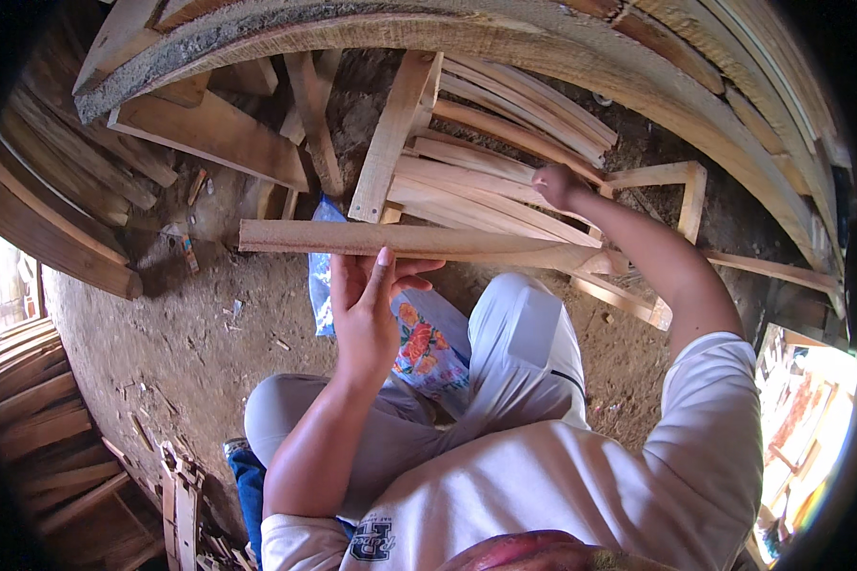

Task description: The person sits on the ground and arranges thin wooden slats into a rectangular frame structure. They repeatedly pick up slats, place them into the frame, and adjust their positions to fit. The person then gathers the slats and stands up to walk through the workshop.

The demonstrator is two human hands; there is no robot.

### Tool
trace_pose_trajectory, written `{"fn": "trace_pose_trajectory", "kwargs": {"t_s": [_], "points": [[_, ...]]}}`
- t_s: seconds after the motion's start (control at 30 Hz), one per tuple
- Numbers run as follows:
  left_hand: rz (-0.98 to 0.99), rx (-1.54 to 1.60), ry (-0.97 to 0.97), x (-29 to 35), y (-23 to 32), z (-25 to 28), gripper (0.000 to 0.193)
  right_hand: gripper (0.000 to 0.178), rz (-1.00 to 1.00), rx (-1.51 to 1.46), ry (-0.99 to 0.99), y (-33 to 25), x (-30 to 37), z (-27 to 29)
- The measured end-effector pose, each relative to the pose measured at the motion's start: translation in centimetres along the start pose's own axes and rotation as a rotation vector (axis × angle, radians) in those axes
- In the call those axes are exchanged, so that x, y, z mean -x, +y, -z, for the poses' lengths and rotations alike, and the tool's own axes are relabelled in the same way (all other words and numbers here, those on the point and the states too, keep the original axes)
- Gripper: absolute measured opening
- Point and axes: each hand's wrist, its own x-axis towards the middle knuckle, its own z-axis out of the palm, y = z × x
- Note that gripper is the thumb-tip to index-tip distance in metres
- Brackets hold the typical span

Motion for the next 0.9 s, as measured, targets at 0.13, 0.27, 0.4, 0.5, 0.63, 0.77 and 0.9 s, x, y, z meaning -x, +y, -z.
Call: {"fn": "trace_pose_trajectory", "kwargs": {"t_s": [0.13, 0.27, 0.4, 0.5, 0.63, 0.77, 0.9], "points": [[0.027, -0.004, 0.002, -0.2, -0.1, 0.0, 0.024, 0.037, 0.013, 0.200, 0.109, -0.9, -0.9, 0.8], [0.052, 0.018, 0.032, -0.4, -0.1, -0.1, 0.023, 0.036, 0.058, 0.306, 0.056, -1.2, -1.7, 0.8], [0.079, -0.010, 0.043, -0.5, 0.2, -0.5, 0.022, 0.028, 0.066, 0.405, 0.033, -1.8, -1.3, 1.3], [0.093, -0.006, 0.029, -0.8, 0.1, -0.3, 0.023, 0.031, 0.031, 0.411, 0.049, -2.9, -1.3, 3.1], [0.087, -0.010, 0.021, -1.0, -0.1, -0.3, 0.024, 0.037, -0.055, 0.413, 0.150, -4.7, -2.1, 7.0], [0.083, -0.004, -0.001, -0.9, 0.0, -0.2, 0.024, 0.038, -0.254, 0.500, -0.064, -5.6, -2.8, 10.1], [0.072, -0.005, 0.009, -0.7, 0.0, -0.5, 0.024, 0.038, -0.330, 0.502, -0.066, -4.8, -2.8, 11.5]]}}
